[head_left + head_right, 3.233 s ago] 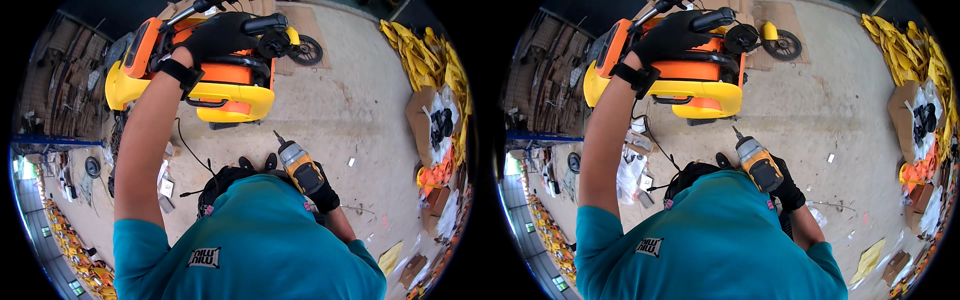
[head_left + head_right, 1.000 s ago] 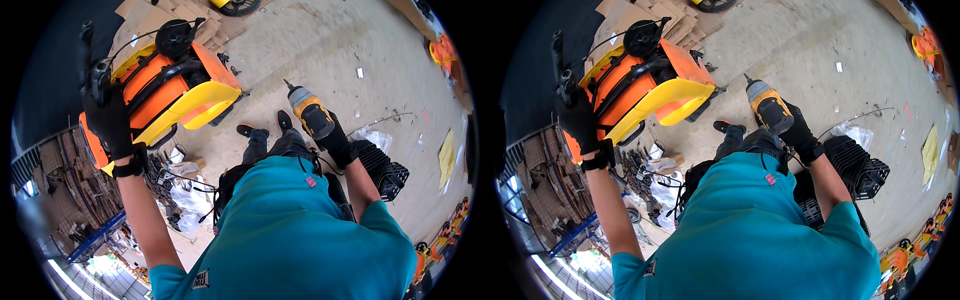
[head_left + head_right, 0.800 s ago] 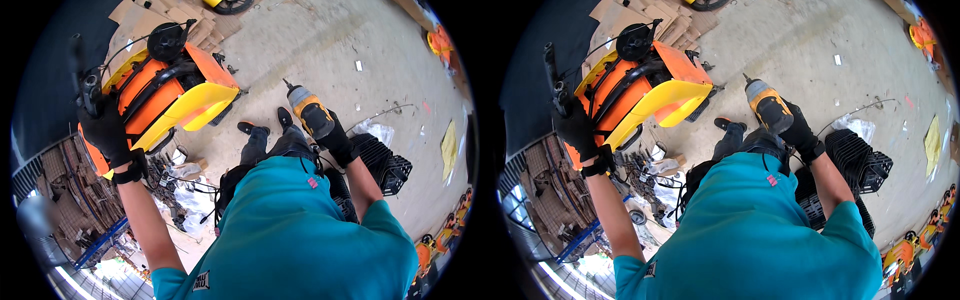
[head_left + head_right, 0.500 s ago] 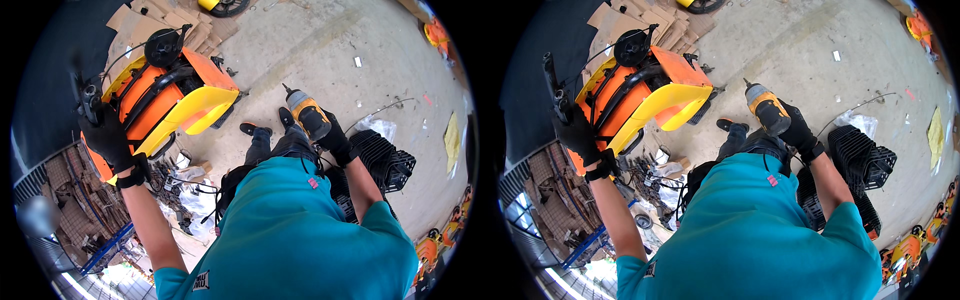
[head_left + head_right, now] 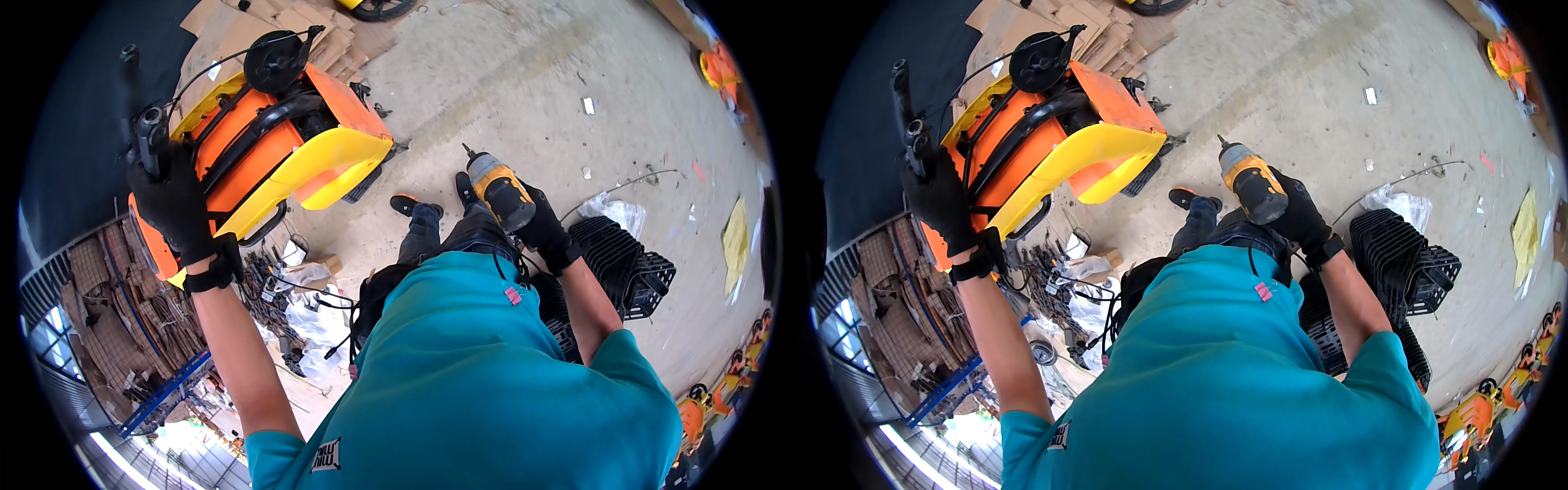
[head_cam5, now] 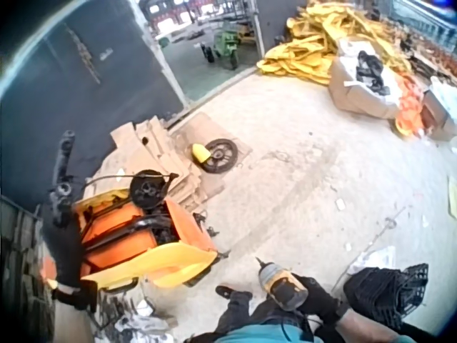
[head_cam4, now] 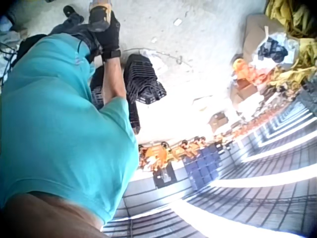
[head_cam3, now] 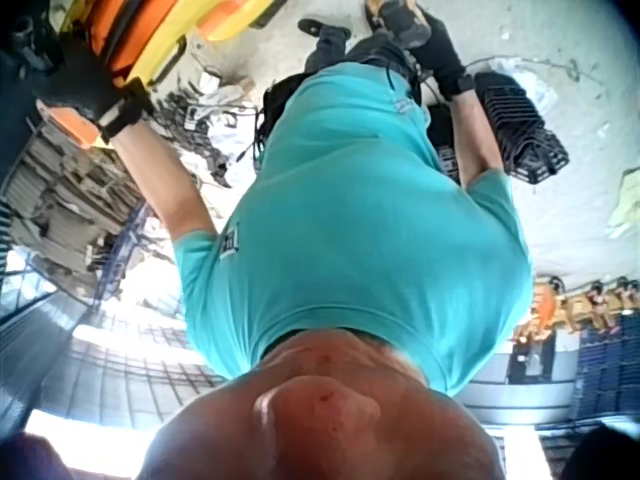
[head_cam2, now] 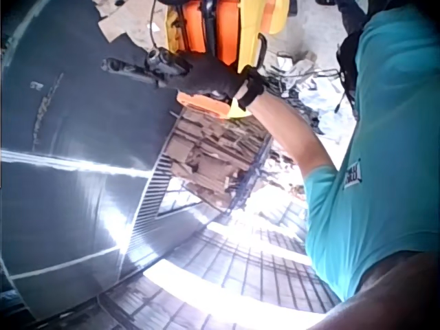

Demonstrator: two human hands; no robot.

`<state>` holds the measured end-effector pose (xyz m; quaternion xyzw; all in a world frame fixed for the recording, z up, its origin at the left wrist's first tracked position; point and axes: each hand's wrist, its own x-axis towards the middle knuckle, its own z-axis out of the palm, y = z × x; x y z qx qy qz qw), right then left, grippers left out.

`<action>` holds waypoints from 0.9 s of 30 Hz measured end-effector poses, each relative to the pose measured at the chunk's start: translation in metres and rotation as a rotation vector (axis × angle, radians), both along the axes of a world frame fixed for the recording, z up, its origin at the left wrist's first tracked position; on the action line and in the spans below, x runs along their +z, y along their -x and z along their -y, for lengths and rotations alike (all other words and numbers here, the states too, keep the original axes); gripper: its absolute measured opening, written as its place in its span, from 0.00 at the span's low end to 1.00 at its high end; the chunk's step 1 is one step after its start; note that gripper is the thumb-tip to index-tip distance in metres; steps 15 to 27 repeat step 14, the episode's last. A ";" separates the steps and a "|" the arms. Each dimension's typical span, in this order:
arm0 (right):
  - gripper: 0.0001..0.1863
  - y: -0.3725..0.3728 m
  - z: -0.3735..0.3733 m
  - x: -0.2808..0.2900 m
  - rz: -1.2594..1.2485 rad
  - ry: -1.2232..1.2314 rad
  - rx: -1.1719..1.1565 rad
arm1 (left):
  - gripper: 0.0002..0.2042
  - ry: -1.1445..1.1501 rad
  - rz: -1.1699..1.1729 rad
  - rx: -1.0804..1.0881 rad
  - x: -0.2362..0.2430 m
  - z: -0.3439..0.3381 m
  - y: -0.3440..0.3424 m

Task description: The person picks up a screw and a wrench from the floor, prepares an impact driver, and uses it to loosen fasteners on the front frame of a yellow scooter. They then remove a yellow plastic cover from the front of the vehicle.

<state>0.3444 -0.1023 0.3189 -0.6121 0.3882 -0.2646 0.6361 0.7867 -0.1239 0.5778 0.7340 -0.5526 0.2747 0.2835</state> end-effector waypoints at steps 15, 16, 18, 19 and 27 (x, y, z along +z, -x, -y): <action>0.30 0.001 -0.002 0.006 -0.009 0.004 0.010 | 0.13 -0.153 -0.048 0.028 0.008 -0.006 -0.020; 0.30 0.001 -0.002 0.006 -0.009 0.004 0.010 | 0.13 -0.153 -0.048 0.028 0.008 -0.006 -0.020; 0.30 0.001 -0.002 0.006 -0.009 0.004 0.010 | 0.13 -0.153 -0.048 0.028 0.008 -0.006 -0.020; 0.30 0.001 -0.002 0.006 -0.009 0.004 0.010 | 0.13 -0.153 -0.048 0.028 0.008 -0.006 -0.020; 0.30 0.001 -0.002 0.006 -0.009 0.004 0.010 | 0.13 -0.153 -0.048 0.028 0.008 -0.006 -0.020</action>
